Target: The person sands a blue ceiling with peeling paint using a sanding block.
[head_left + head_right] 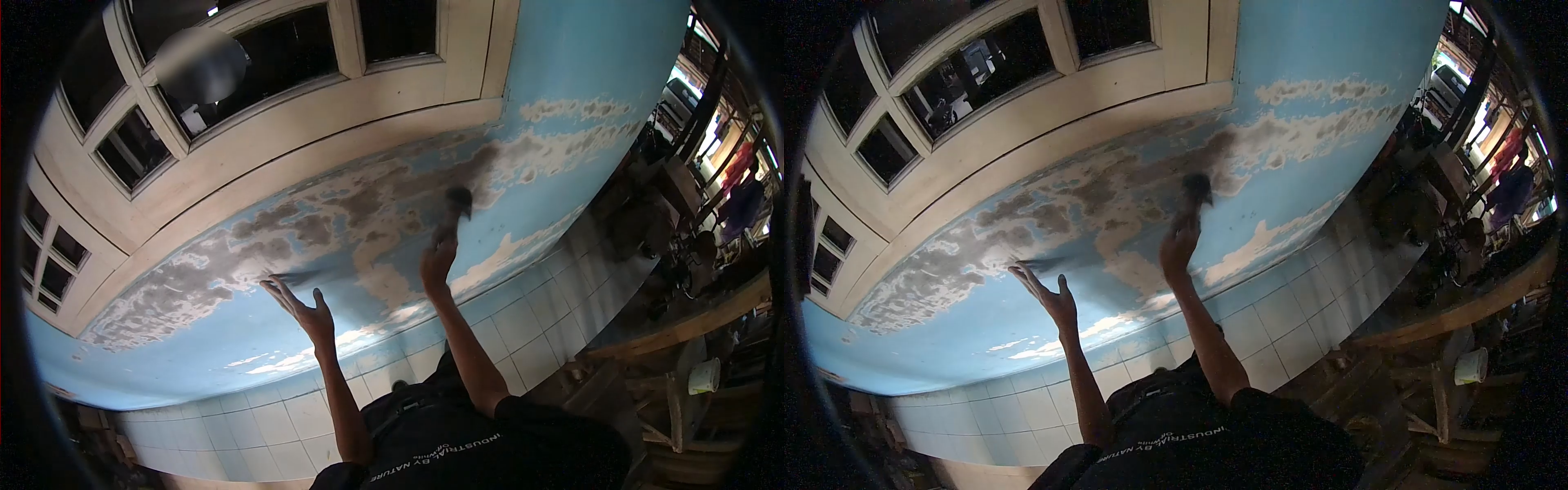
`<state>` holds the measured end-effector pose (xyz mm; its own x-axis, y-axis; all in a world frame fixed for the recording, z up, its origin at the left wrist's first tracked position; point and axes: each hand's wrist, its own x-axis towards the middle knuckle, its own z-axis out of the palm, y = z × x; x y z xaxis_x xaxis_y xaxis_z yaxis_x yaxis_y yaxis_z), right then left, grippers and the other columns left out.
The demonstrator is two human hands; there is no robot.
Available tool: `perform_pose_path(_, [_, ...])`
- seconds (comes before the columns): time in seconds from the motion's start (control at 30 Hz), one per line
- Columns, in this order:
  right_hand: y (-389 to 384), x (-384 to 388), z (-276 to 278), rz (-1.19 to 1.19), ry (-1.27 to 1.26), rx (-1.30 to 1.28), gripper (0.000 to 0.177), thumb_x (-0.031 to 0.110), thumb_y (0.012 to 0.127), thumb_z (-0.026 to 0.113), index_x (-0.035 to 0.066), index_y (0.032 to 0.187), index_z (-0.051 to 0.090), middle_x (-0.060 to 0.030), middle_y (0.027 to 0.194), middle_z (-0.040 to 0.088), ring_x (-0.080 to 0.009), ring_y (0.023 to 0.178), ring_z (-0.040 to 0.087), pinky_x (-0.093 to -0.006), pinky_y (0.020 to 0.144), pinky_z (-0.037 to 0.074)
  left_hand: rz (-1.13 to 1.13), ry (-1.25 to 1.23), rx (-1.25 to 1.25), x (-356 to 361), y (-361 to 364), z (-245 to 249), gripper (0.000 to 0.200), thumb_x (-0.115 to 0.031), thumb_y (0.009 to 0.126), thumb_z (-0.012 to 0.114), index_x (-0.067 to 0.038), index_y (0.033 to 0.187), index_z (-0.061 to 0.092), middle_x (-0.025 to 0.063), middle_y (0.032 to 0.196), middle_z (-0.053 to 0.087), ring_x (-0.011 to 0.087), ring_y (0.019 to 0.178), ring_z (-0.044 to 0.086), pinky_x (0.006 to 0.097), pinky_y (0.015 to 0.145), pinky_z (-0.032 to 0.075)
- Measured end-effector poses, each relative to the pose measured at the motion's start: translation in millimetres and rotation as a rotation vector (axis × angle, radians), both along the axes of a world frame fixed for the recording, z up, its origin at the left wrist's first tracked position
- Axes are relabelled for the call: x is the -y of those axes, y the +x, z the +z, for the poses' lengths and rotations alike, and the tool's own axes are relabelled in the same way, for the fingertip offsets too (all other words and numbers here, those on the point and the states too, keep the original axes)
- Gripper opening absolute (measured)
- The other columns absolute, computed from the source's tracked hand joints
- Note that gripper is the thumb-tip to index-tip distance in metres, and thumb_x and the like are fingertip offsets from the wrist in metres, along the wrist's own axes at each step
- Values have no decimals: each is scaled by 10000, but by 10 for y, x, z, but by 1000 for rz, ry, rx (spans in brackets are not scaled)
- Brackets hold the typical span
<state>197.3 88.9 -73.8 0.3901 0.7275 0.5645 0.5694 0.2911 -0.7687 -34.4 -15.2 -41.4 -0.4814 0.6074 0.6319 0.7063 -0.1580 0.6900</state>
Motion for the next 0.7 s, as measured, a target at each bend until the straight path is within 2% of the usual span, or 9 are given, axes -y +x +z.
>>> perform_pose_path(0.07, [86,-127,294,-91,183,-136,421,132,991,442,-154,1298,461,-353,1346,458,-470,1237,465,-440,1056,365,-8,-8,-1,21,5,34,973,98,769,663,-175,1546,145,210,1594,2,396,1468,40,539,1164,197])
perform_pose_path(0.1, [96,-124,406,-93,177,-136,421,132,991,442,-154,1298,461,-353,1346,458,-470,1237,465,-440,1056,365,-19,-8,-3,32,7,46,973,98,769,663,-176,1546,147,209,1594,3,397,1467,41,540,1165,197])
perform_pose_path(0.17, [120,-138,596,-86,208,-291,413,125,993,437,-145,1305,461,-343,1349,461,-459,1245,463,-436,1058,367,-14,-3,-9,23,-6,11,973,95,768,666,-177,1546,148,208,1595,3,395,1468,43,537,1165,199])
perform_pose_path(0.2, [113,-132,527,-88,213,-291,413,125,993,437,-145,1305,461,-343,1349,461,-459,1245,463,-436,1058,367,-8,5,-16,10,-10,4,973,92,768,669,-177,1546,150,206,1595,3,393,1468,45,535,1165,200])
perform_pose_path(0.27, [52,-47,224,-32,50,-246,405,113,1001,413,-114,1333,457,-324,1429,376,-460,1294,407,-468,1098,327,-11,3,-3,7,-1,22,972,91,769,669,-177,1546,150,206,1595,2,393,1468,45,535,1165,202])
perform_pose_path(0.37, [-101,108,47,0,45,-191,402,109,993,419,-130,1312,468,-336,1413,387,-474,1267,421,-486,1086,332,3,-21,24,22,33,43,977,92,766,673,-177,1546,151,206,1595,1,390,1469,45,534,1164,205])
perform_pose_path(0.47, [-57,60,249,-67,37,-158,409,121,1003,406,-129,1323,456,-338,1410,390,-478,1266,415,-497,1079,326,10,-22,14,8,21,37,985,95,761,675,-180,1547,150,206,1595,2,389,1469,48,535,1162,210])
perform_pose_path(0.57, [-139,8,217,-98,39,-246,411,130,1011,399,-110,1342,448,-321,1415,398,-478,1284,396,-493,1086,317,-8,-8,-9,28,-9,7,990,95,756,678,-183,1547,151,207,1595,4,390,1469,54,536,1160,216])
perform_pose_path(0.7, [-139,70,75,-69,68,-180,413,136,1016,392,-103,1349,447,-322,1417,397,-476,1294,388,-480,1089,317,-33,10,-18,34,-27,21,987,96,755,674,-181,1546,155,209,1595,13,394,1468,59,540,1158,218])
